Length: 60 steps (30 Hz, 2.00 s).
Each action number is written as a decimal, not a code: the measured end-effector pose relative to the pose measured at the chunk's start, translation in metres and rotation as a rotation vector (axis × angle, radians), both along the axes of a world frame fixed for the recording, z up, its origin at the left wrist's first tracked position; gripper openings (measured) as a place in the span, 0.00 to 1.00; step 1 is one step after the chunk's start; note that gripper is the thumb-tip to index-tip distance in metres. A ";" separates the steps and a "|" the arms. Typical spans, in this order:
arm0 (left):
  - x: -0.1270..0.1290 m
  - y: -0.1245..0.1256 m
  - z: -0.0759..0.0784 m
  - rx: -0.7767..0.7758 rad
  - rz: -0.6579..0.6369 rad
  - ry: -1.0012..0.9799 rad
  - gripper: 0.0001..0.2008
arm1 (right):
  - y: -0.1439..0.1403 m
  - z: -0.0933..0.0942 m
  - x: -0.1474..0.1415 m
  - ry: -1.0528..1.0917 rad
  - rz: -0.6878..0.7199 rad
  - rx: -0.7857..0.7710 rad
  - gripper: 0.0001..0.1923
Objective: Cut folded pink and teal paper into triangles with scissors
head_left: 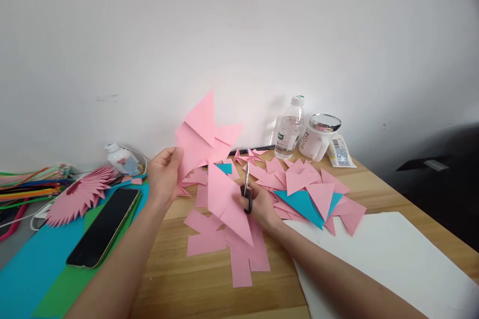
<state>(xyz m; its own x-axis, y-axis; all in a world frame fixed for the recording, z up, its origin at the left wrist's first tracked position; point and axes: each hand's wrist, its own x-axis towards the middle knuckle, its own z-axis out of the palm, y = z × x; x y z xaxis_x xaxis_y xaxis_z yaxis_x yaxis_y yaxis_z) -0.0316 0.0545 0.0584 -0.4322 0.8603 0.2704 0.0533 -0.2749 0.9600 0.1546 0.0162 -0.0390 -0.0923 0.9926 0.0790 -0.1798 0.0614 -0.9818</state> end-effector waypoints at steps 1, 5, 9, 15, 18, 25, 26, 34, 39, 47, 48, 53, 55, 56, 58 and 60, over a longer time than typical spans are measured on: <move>-0.005 -0.002 0.001 -0.011 -0.022 -0.026 0.11 | 0.002 -0.003 0.000 0.002 -0.033 -0.005 0.13; -0.018 -0.009 0.004 -0.025 -0.067 -0.088 0.12 | 0.008 -0.011 0.003 -0.011 -0.131 -0.022 0.16; -0.021 -0.014 0.009 0.053 0.050 -0.140 0.10 | 0.008 -0.012 0.002 -0.027 -0.155 -0.010 0.18; -0.023 -0.021 0.016 0.094 0.069 -0.074 0.08 | 0.008 -0.009 0.001 -0.018 -0.205 0.009 0.19; -0.022 -0.026 0.000 0.040 0.003 0.204 0.08 | 0.010 -0.006 0.002 0.019 -0.347 0.067 0.21; -0.025 -0.025 -0.024 -0.179 -0.247 0.662 0.11 | 0.008 0.004 0.004 0.022 -0.562 0.210 0.18; -0.023 -0.025 -0.021 -0.182 -0.239 0.648 0.11 | 0.007 0.005 0.004 0.003 -0.576 0.224 0.18; 0.003 -0.026 0.020 -0.138 -0.296 0.275 0.13 | 0.002 0.010 0.001 -0.085 -0.628 0.282 0.18; 0.002 -0.019 0.017 -0.227 -0.472 0.087 0.15 | 0.001 0.016 0.009 -0.124 -0.682 0.280 0.16; 0.014 -0.025 0.004 -0.272 -0.657 0.118 0.07 | -0.014 0.010 -0.002 -0.065 0.177 0.189 0.18; 0.015 -0.026 0.005 -0.266 -0.670 0.128 0.06 | -0.014 0.010 -0.004 -0.029 0.234 0.147 0.18; 0.021 -0.028 0.007 -0.337 -0.752 0.158 0.08 | -0.010 0.013 -0.004 0.104 0.326 0.031 0.18; 0.022 -0.029 0.005 -0.372 -0.770 0.178 0.10 | -0.009 0.014 -0.002 0.131 0.346 0.002 0.19; 0.023 -0.029 0.004 -0.383 -0.775 0.187 0.10 | -0.009 0.014 -0.002 0.134 0.360 -0.004 0.19; 0.024 -0.029 0.002 -0.389 -0.786 0.205 0.09 | -0.009 0.015 -0.001 0.125 0.382 -0.009 0.18; 0.025 -0.029 0.001 -0.382 -0.797 0.240 0.08 | -0.010 0.015 -0.001 0.133 0.386 -0.025 0.17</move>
<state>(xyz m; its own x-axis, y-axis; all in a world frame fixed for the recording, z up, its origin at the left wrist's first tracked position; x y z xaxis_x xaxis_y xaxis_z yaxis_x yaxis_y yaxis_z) -0.0066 0.0260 0.0590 0.3591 0.9291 -0.0881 0.1935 0.0182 0.9809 0.1537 0.0060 -0.0237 -0.4488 0.8889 0.0919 -0.3104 -0.0586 -0.9488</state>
